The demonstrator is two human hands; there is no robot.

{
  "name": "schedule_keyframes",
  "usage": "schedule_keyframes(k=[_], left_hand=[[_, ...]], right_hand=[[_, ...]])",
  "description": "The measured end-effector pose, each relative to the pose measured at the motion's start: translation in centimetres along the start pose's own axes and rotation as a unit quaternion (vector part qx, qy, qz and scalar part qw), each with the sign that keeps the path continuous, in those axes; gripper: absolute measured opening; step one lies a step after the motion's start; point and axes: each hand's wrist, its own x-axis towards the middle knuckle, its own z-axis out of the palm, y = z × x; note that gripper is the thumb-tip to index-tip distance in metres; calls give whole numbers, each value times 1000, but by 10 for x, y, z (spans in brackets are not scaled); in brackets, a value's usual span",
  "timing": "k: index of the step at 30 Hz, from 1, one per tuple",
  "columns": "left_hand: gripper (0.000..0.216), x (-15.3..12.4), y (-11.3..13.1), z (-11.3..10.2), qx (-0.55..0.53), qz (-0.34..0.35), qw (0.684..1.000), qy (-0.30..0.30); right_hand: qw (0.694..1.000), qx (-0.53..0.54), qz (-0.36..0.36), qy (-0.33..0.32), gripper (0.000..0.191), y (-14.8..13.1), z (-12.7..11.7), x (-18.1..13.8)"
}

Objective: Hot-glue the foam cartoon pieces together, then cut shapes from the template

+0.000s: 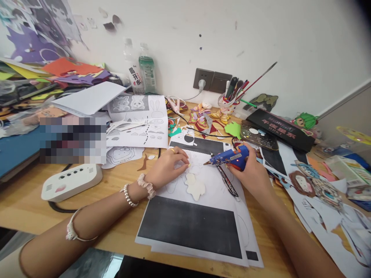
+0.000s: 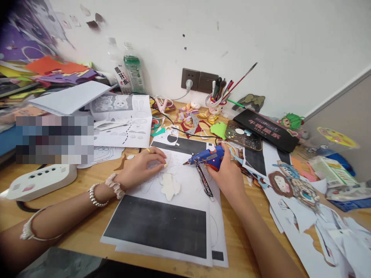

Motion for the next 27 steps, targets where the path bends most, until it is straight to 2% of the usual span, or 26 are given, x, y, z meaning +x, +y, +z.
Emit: schedule_keyframes(k=[20,24,27], left_hand=[[12,0,0,0,6,-1,1000,-2],[14,-1,9,-10,52,43,998,-3],[21,-5,19,-17,113,124,984,-57]], right_hand=[[1000,-7,-2,8,72,0,-1,0],[1000,1,-7,9,72,1,1,0],[1000,0,-1,4,73,2,0,0]])
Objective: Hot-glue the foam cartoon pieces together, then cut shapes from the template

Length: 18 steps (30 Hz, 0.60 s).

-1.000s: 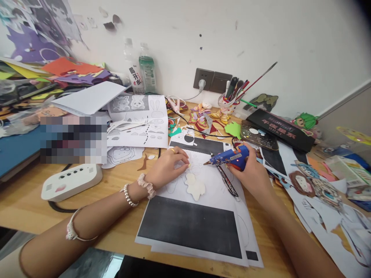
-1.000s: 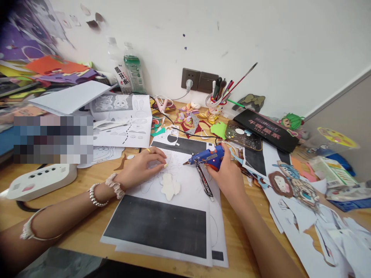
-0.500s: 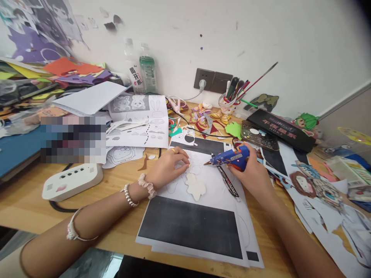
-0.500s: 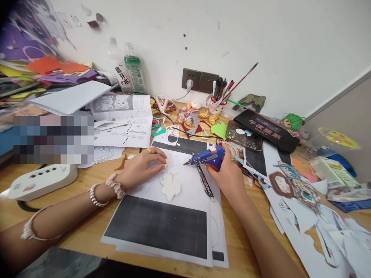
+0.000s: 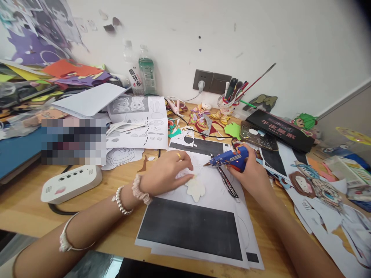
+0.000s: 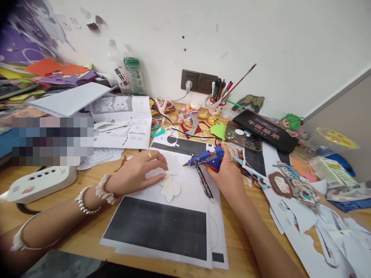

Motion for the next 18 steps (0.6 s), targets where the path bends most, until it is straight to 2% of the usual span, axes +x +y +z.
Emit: schedule_keyframes(k=[4,6,10,14,16,18], left_hand=[[39,-2,11,0,35,122,986,-106],[41,-2,14,4,40,141,980,-133],[28,-2,16,10,52,134,980,-137],[22,-3,18,8,41,148,982,-111],[22,-4,19,5,12,134,989,-55],[21,-3,19,2,-40,83,995,21]], right_hand=[[1000,1,1,1,72,-1,-1,-1],[1000,0,1,2,72,-2,-1,-1],[1000,-18,10,2,71,-3,-1,-1],[1000,-30,6,7,71,-2,-1,-1],[1000,-24,3,5,72,-2,-1,-1],[1000,-9,0,1,72,-1,-1,0]])
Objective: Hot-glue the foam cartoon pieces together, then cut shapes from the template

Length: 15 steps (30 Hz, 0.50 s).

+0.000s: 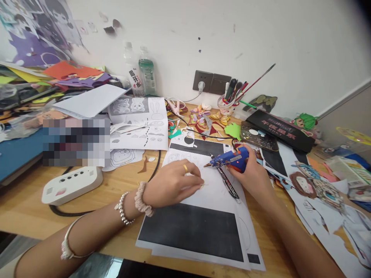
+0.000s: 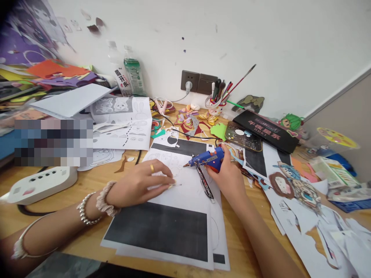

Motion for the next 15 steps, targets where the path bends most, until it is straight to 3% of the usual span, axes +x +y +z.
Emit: schedule_keyframes(k=[4,8,11,15], left_hand=[[18,3,-6,-7,-121,-179,967,135],[20,4,-14,-8,-298,-332,877,180],[19,5,-17,-3,-382,-364,830,181],[19,7,-17,3,-432,-369,806,168]], right_hand=[[1000,11,2,-5,73,1,0,1],[1000,6,-12,2,72,2,2,2],[1000,2,-12,3,73,3,3,1],[1000,2,-8,2,73,2,2,1]])
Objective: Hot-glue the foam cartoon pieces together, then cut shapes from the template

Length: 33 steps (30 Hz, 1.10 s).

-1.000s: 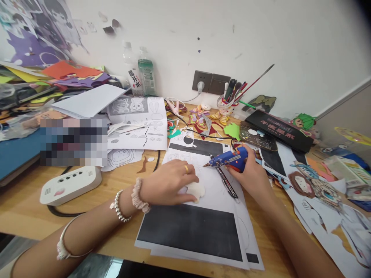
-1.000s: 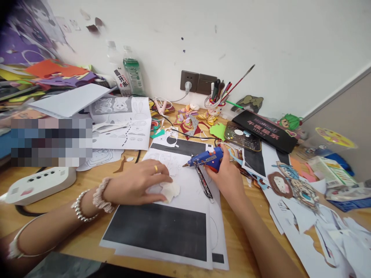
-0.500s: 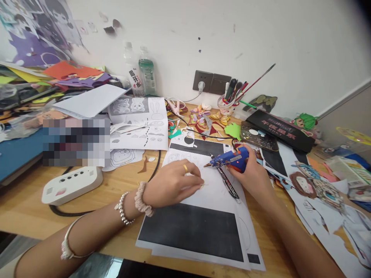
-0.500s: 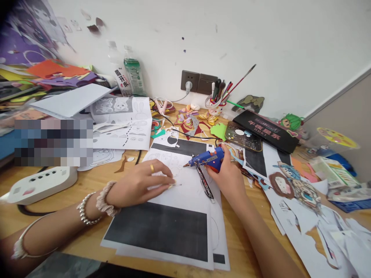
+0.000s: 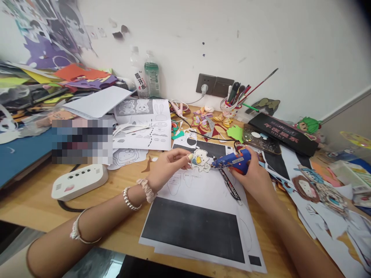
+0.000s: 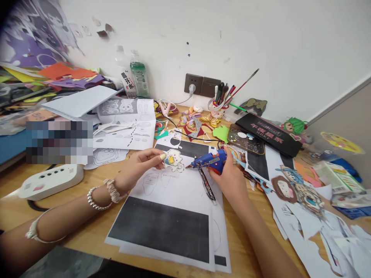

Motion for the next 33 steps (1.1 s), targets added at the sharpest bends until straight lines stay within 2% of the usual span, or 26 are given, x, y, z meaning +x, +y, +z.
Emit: schedule_keyframes(k=[7,12,22,33], left_hand=[[15,0,-2,3,-120,-77,990,-9],[10,0,-1,5,-181,-104,978,6],[5,0,3,6,-192,-133,972,16],[6,-1,2,6,-213,-123,969,2]], right_hand=[[1000,2,14,-13,74,0,-1,1],[1000,1,7,-6,74,1,0,0],[1000,-3,3,4,74,2,3,1],[1000,-1,8,-5,73,0,0,1]])
